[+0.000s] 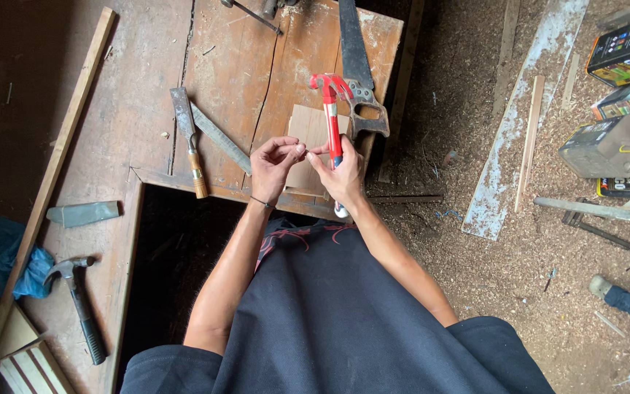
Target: The person hammers nails into a small wooden block using a red claw hammer. They repeatedly position nails and strike them until flush with the wood surface, then flip the block to continue hammering on the opposite side.
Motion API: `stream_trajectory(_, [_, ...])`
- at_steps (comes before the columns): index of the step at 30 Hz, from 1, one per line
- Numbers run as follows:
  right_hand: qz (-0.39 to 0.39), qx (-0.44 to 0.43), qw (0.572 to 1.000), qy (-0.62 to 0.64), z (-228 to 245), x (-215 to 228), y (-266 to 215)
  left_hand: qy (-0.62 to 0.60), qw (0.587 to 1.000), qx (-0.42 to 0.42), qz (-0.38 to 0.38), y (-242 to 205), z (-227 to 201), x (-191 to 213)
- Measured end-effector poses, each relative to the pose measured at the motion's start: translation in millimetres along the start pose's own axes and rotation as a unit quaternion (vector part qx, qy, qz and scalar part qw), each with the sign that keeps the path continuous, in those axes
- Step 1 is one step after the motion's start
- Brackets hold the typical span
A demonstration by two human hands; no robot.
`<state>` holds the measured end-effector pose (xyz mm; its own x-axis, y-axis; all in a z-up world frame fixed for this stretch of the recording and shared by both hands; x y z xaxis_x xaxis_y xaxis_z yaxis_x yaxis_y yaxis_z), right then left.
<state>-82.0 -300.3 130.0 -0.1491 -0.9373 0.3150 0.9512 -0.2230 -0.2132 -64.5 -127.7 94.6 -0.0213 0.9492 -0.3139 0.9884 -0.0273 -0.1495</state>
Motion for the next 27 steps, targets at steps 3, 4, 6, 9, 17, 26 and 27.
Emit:
stream_trajectory(3, [0.005, -0.005, 1.000, -0.010, -1.7, -3.6, -1.4, 0.003, 1.000, 0.006, -0.010, -3.8, 3.8, 3.3])
stream_trajectory(4, [0.014, -0.014, 1.000, -0.005, -3.8, -5.3, -1.5, 0.001, 1.000, 0.009, -0.013, -4.5, 5.6, 5.9])
stream_trajectory(6, [0.033, -0.032, 0.999, 0.006, -8.0, -8.2, -1.3, -0.002, 1.000, 0.015, -0.018, -5.3, 9.2, 10.4])
stream_trajectory(9, [0.030, -0.005, 0.999, -0.015, -6.5, -10.9, -1.0, -0.014, 1.000, 0.006, -0.020, -5.9, 10.9, 14.1])
stream_trajectory(17, [0.077, -0.055, 0.995, -0.044, -2.4, -23.9, 0.0, -0.039, 0.998, 0.014, -0.045, -13.0, 10.3, 32.2])
stream_trajectory(26, [0.129, -0.026, 0.991, -0.036, 6.8, -51.1, 8.4, 0.003, 0.999, -0.003, -0.046, -10.8, 5.2, 58.1])
stream_trajectory(27, [0.130, 0.001, 0.990, -0.045, 9.7, -53.9, 10.2, 0.009, 0.999, -0.003, -0.051, -8.3, 4.8, 61.4])
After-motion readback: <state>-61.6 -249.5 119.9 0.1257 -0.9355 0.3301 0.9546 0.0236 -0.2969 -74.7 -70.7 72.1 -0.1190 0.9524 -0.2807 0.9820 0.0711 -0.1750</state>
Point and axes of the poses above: each hand's wrist, its own y-axis towards the middle knuckle, its own x-axis out of the back of the hand, z = x × y, the point moved 4 cm from there along y, towards the middle knuckle, and after that the axes turned 11 degrees about -x, right-handed, at the moved point
